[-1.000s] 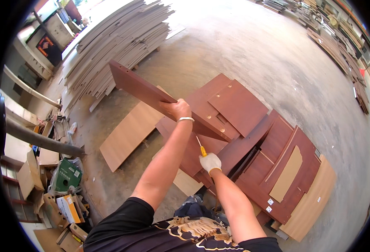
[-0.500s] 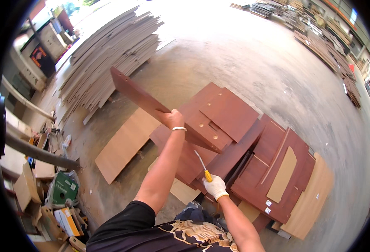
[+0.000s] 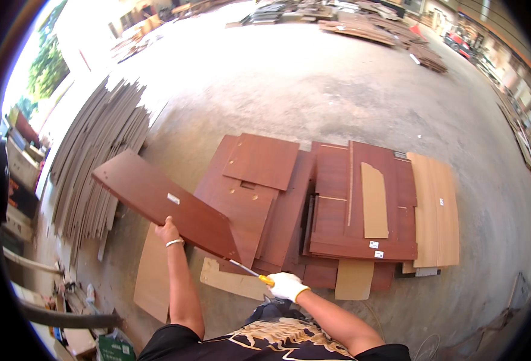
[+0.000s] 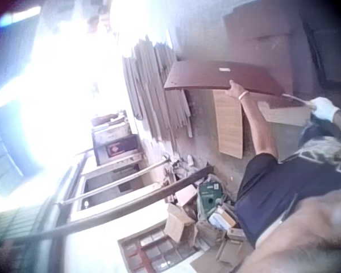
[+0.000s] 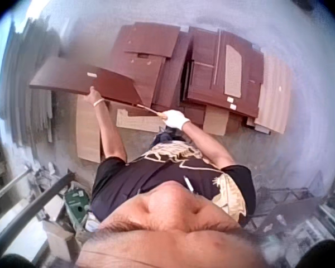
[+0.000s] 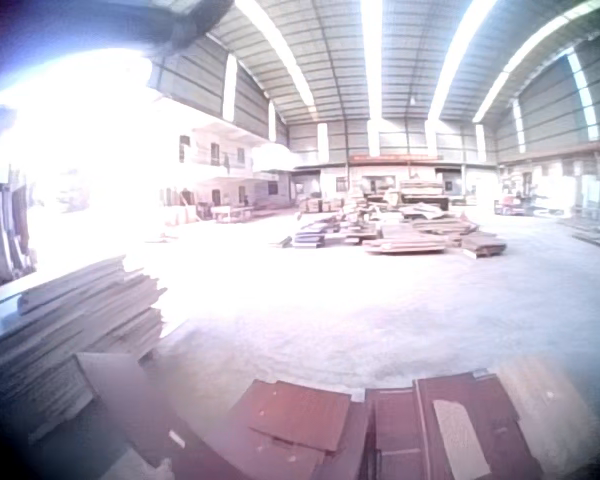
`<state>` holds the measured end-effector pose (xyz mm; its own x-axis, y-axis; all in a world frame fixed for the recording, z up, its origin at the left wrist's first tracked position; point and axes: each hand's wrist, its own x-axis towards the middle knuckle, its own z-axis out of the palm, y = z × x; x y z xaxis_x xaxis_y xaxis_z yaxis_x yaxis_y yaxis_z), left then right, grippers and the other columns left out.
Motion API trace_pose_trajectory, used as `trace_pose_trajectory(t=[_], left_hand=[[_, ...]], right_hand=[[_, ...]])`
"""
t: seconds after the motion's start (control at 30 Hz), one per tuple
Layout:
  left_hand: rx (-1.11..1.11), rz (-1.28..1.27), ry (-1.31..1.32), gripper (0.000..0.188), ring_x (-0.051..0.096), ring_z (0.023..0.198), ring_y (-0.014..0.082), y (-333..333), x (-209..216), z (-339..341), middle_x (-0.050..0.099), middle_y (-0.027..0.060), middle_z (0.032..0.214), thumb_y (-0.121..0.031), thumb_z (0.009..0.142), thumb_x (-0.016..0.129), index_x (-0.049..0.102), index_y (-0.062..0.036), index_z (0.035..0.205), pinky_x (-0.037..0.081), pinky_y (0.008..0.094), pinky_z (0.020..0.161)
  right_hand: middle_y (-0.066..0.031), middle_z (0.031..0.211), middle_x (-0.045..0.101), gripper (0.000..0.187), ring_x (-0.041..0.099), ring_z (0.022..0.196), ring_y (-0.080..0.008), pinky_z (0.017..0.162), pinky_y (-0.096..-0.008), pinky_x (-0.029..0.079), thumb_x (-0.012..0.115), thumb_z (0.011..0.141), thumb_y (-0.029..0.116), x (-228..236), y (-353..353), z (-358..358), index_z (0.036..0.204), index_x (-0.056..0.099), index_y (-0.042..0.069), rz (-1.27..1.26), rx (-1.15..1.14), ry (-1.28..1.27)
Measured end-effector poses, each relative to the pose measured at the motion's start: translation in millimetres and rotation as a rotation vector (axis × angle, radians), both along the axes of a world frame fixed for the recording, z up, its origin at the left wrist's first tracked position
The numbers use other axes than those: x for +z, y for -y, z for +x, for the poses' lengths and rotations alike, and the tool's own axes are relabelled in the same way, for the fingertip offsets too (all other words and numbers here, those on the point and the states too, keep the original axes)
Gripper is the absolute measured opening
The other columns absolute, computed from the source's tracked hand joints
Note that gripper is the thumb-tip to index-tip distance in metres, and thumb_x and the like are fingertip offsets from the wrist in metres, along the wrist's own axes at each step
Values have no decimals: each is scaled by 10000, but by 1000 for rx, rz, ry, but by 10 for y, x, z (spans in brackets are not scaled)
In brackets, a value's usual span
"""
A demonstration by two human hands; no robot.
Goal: The person uses a yellow-handled scraper to remove residue from the edges and surfaces of reddish-brown wooden panels. They pick up each panel, scrape it, flip it over to treat the other side, and place it on a nearby table. The process is repeated for multiple panels.
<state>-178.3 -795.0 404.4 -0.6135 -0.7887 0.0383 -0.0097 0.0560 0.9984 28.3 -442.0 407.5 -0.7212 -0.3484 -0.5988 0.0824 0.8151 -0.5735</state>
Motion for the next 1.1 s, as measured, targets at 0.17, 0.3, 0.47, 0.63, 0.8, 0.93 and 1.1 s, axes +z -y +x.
trace_pose_trajectory(t=[0.17, 0.3, 0.47, 0.63, 0.8, 0.93, 1.1], left_hand=[[17, 328, -40, 333, 685, 830, 267, -332, 46, 530, 677, 171, 1073, 18, 803, 655, 624, 123, 1118, 583, 396, 699], [-205, 318, 159, 243, 667, 741, 254, -870, 125, 1265, 667, 166, 1017, -4, 797, 654, 643, 111, 1011, 578, 416, 640], [-543, 557, 231, 183, 640, 803, 250, -1514, -198, 2239, 645, 104, 935, -67, 808, 689, 652, 54, 939, 571, 426, 653], [-918, 655, 472, 104, 653, 855, 276, -2403, -458, 2999, 652, 111, 939, -32, 824, 653, 647, 9, 920, 576, 441, 737], [-1386, 471, 681, 172, 662, 865, 287, -3817, -594, 4528, 658, 109, 932, 36, 810, 633, 648, 16, 980, 573, 437, 767], [-1625, 526, 827, 195, 665, 927, 315, -4763, -439, 5735, 657, 136, 994, 31, 830, 614, 621, 33, 1025, 579, 473, 789], [-1842, 543, 1029, 264, 657, 982, 341, -5931, -371, 7435, 637, 151, 1074, 16, 849, 606, 583, 37, 1112, 583, 506, 838]], right_hand=[[-162, 1006, 727, 290, 692, 947, -381, 789, -481, 546, 527, 899, 339, -52, 24, 680, 1069, 693, 172, 40, -33, -123], [-165, 1003, 730, 365, 693, 938, -385, 795, -485, 543, 525, 914, 461, -9, -278, 1715, 1012, 737, 180, 31, -268, -104], [-137, 1029, 729, 335, 688, 942, -367, 809, -477, 532, 588, 893, 434, -13, -389, 3573, 1096, 708, 195, 24, -555, -34], [-130, 1075, 720, 335, 676, 986, -353, 823, -467, 522, 600, 893, 411, -127, -106, 5138, 1137, 696, 202, 66, -874, 0], [-153, 1124, 705, 342, 667, 1034, -360, 874, -458, 524, 583, 900, 373, -377, 400, 6725, 1183, 678, 207, 109, -1261, 72], [-171, 1073, 709, 328, 666, 1003, -379, 857, -479, 522, 567, 911, 377, -103, 578, 7467, 1137, 677, 167, 92, -1589, 94], [-158, 1046, 718, 278, 678, 968, -376, 833, -473, 533, 554, 899, 292, -137, 617, 8497, 1090, 686, 140, 211, -1939, 217]])
